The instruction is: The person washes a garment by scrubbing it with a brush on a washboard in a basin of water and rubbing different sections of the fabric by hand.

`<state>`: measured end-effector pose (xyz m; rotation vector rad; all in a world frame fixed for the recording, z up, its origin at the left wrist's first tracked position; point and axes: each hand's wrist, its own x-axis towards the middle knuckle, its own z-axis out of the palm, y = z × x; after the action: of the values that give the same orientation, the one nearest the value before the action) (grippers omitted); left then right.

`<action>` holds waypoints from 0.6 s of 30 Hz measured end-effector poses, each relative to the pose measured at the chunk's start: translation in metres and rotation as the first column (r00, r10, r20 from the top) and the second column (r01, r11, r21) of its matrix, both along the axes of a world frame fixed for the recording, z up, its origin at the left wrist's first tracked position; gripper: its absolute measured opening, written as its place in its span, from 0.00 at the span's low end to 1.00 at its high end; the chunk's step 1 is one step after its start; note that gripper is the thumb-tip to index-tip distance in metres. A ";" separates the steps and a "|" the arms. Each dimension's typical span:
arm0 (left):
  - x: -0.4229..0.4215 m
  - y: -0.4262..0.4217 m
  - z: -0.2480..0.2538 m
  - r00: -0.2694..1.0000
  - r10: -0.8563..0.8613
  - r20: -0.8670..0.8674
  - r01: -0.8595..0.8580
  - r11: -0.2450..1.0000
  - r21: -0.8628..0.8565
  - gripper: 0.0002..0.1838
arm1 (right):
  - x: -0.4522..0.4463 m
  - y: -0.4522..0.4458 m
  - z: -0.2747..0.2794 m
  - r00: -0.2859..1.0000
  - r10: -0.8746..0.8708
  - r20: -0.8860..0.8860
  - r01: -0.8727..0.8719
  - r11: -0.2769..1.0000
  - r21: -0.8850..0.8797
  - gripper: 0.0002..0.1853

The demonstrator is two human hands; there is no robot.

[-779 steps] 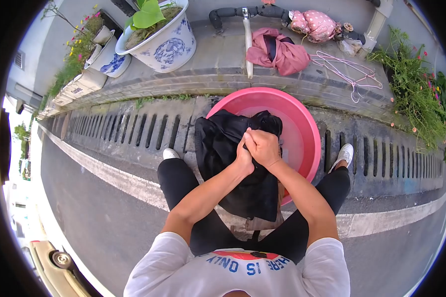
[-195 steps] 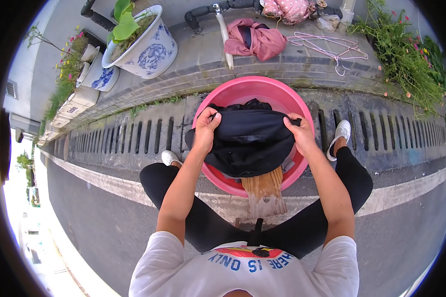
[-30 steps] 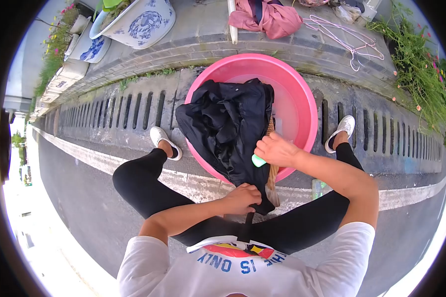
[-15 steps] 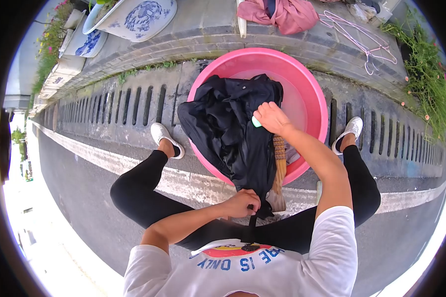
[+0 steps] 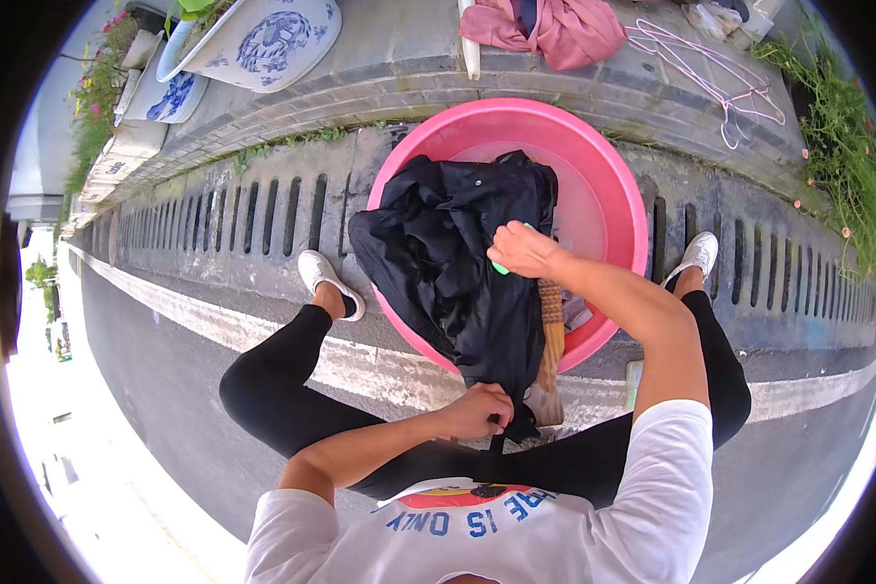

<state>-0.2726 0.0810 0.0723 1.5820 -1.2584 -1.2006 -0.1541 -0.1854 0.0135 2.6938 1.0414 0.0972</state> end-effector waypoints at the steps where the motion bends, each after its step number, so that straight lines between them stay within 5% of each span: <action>1: 0.000 0.000 0.001 1.000 0.000 0.004 0.000 1.000 0.006 0.09 | -0.011 0.011 0.010 0.983 0.174 -0.061 -0.173 0.985 0.017 0.04; 3: -0.001 0.002 0.003 1.000 -0.007 0.003 0.007 1.000 0.015 0.09 | -0.006 -0.002 -0.009 0.989 0.141 0.041 -0.142 0.990 0.012 0.04; 7: -0.002 0.003 0.004 1.000 -0.008 0.027 0.008 1.000 0.030 0.09 | 0.020 -0.035 -0.022 0.874 -0.484 0.041 0.481 0.853 -0.204 0.03; 9: -0.004 0.001 0.003 0.998 -0.025 0.055 0.023 0.999 0.043 0.09 | 0.002 -0.010 -0.002 0.907 -0.415 -0.063 0.414 0.910 -0.030 0.04; 13: -0.002 -0.002 0.005 0.994 -0.058 0.095 0.049 0.995 0.092 0.09 | -0.070 0.036 0.008 0.847 -0.307 -0.434 0.360 0.932 0.044 0.05; 17: -0.006 -0.003 0.009 0.995 -0.048 0.088 0.044 0.998 0.036 0.08 | -0.064 0.012 -0.001 0.752 -0.569 -0.332 0.589 0.807 -0.048 0.05; 18: -0.005 -0.002 0.007 0.998 -0.014 0.062 0.014 1.000 0.002 0.07 | -0.069 0.024 0.016 0.803 -0.532 -0.269 0.568 0.820 0.073 0.04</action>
<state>-0.2780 0.0787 0.0790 1.6250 -1.3103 -1.1702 -0.2231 -0.1617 0.0297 3.0853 0.2558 -0.2742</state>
